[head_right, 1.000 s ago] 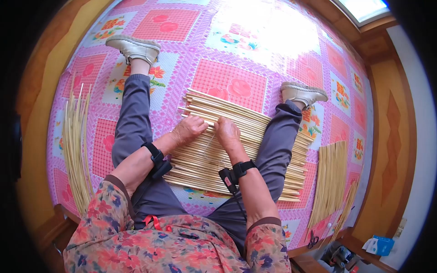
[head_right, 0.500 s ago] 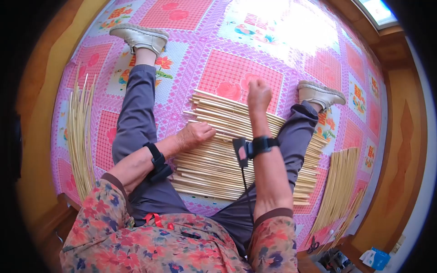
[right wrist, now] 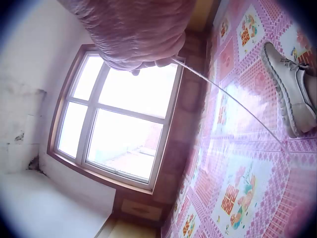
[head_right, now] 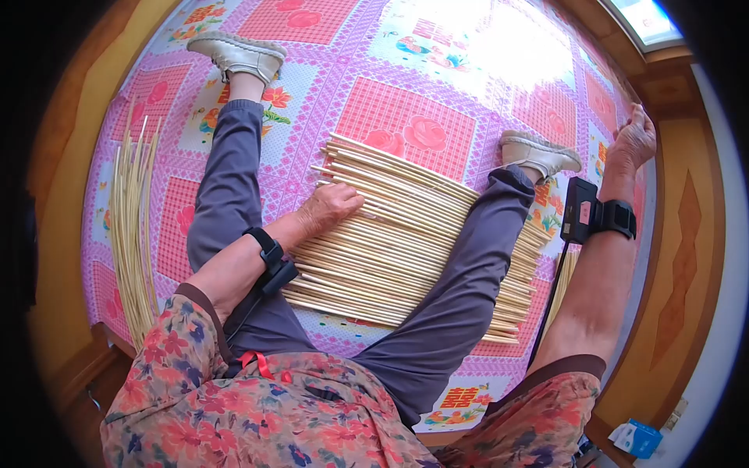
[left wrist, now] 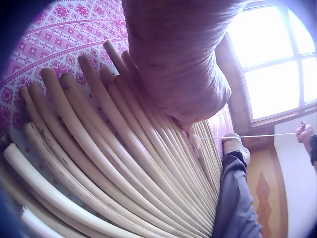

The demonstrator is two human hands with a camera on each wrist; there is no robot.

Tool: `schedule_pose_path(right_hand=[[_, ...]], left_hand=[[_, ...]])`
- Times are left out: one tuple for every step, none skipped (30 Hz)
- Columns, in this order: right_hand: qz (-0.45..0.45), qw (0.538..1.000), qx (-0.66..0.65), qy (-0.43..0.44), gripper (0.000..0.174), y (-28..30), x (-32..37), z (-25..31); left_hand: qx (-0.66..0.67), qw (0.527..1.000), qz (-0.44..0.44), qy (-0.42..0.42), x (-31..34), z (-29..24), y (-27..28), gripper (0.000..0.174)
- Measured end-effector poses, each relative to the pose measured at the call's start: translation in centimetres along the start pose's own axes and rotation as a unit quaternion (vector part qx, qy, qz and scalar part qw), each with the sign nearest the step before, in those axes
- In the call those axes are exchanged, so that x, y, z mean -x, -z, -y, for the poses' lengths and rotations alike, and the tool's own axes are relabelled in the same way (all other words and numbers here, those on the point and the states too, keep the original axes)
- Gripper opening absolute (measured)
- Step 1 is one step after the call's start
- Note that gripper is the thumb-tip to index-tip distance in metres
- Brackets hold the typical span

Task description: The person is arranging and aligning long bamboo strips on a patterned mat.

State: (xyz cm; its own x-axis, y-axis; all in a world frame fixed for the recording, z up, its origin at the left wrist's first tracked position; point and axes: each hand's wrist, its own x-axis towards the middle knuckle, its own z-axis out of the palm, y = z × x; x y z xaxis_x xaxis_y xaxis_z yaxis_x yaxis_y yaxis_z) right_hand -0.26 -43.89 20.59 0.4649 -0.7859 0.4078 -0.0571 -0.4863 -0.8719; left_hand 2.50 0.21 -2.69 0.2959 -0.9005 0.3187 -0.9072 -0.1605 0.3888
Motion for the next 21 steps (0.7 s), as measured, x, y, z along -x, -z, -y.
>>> schedule_pose_path(right_hand=[[-0.064, 0.996, 0.066, -0.005, 0.017, 0.3, 0.1, 0.7], [-0.062, 0.956, 0.228, 0.172, 0.017, -0.3, 2.2, -0.4], [0.054, 0.961, 0.171, 0.210, 0.023, -1.6, 5.6, -1.8], [0.200, 0.967, 0.093, 0.127, 0.021, -3.3, 8.9, -4.4], [0.337, 0.941, -0.012, -0.008, 0.015, -4.8, 14.3, -6.0], [0.389, 0.914, 0.048, -0.106, 0.011, -6.5, 19.1, -3.3], [0.468, 0.872, 0.110, -0.088, 0.014, -7.4, 22.5, -4.1], [0.497, 0.847, 0.174, -0.075, 0.017, -8.3, 25.5, -4.9], [0.532, 0.810, 0.246, -0.006, 0.020, -9.0, 27.1, -3.2], [0.533, 0.810, 0.237, 0.068, 0.021, -9.2, 28.6, -3.6], [0.547, 0.783, 0.282, 0.090, 0.020, -9.4, 29.6, -4.0], [0.545, 0.778, 0.298, 0.095, 0.018, -9.6, 30.0, -4.1], [0.545, 0.771, 0.313, 0.101, 0.016, -9.7, 30.3, -4.1], [0.549, 0.769, 0.312, 0.101, 0.016, -9.9, 30.3, -4.2], [0.541, 0.764, 0.334, 0.110, 0.014, -10.1, 30.3, -4.4], [0.533, 0.759, 0.356, 0.116, 0.013, -10.2, 30.4, -4.6], [0.535, 0.758, 0.356, 0.115, 0.013, -10.2, 30.4, -4.8], [0.530, 0.760, 0.352, 0.136, 0.012, -10.2, 30.4, -4.9], [0.524, 0.761, 0.348, 0.157, 0.011, -10.2, 30.3, -5.0], [0.529, 0.763, 0.330, 0.170, 0.012, -10.1, 30.1, -5.0], [0.530, 0.762, 0.329, 0.171, 0.012, -10.3, 30.0, -5.1]], left_hand=[[-0.002, 1.000, -0.001, 0.001, -0.2, -0.2, -0.1, 0.011], [-0.001, 1.000, -0.006, 0.001, -0.6, -0.3, -0.2, 0.011], [0.003, 1.000, -0.010, -0.001, -0.6, -0.3, -0.2, 0.011], [0.008, 1.000, -0.010, -0.001, -0.3, -0.3, -0.1, 0.011], [0.009, 1.000, -0.009, 0.000, 0.0, -0.4, -0.1, 0.011], [0.010, 1.000, -0.012, 0.001, -0.1, -0.4, -0.1, 0.012], [0.012, 1.000, -0.015, 0.003, -0.3, -0.3, -0.1, 0.012], [0.009, 1.000, -0.012, 0.005, -0.2, -0.2, -0.5, 0.013], [0.009, 1.000, -0.012, 0.005, -0.1, -0.1, -0.4, 0.013], [0.002, 1.000, -0.008, 0.009, 0.0, -0.2, -0.4, 0.012], [-0.004, 1.000, -0.004, 0.011, -0.2, -0.2, -0.4, 0.012], [-0.003, 1.000, -0.005, 0.011, -0.4, -0.4, -0.3, 0.012], [-0.005, 1.000, -0.010, 0.009, -0.4, -0.4, -0.2, 0.012], [-0.007, 1.000, -0.014, 0.009, -0.3, -0.5, 0.0, 0.012], [-0.006, 1.000, -0.013, 0.013, -0.2, -0.4, -0.1, 0.012], [-0.011, 1.000, -0.012, 0.008, -0.2, -0.3, -0.1, 0.013], [-0.016, 1.000, -0.011, 0.002, -0.2, -0.3, -0.1, 0.013], [-0.019, 1.000, -0.005, 0.006, -0.3, -0.5, 0.1, 0.015], [-0.018, 1.000, -0.006, 0.007, -0.3, -0.5, 0.0, 0.015], [-0.018, 1.000, -0.012, 0.001, -0.3, -0.4, 0.0, 0.015], [-0.018, 1.000, -0.018, -0.003, -0.3, -0.3, 0.0, 0.015]])
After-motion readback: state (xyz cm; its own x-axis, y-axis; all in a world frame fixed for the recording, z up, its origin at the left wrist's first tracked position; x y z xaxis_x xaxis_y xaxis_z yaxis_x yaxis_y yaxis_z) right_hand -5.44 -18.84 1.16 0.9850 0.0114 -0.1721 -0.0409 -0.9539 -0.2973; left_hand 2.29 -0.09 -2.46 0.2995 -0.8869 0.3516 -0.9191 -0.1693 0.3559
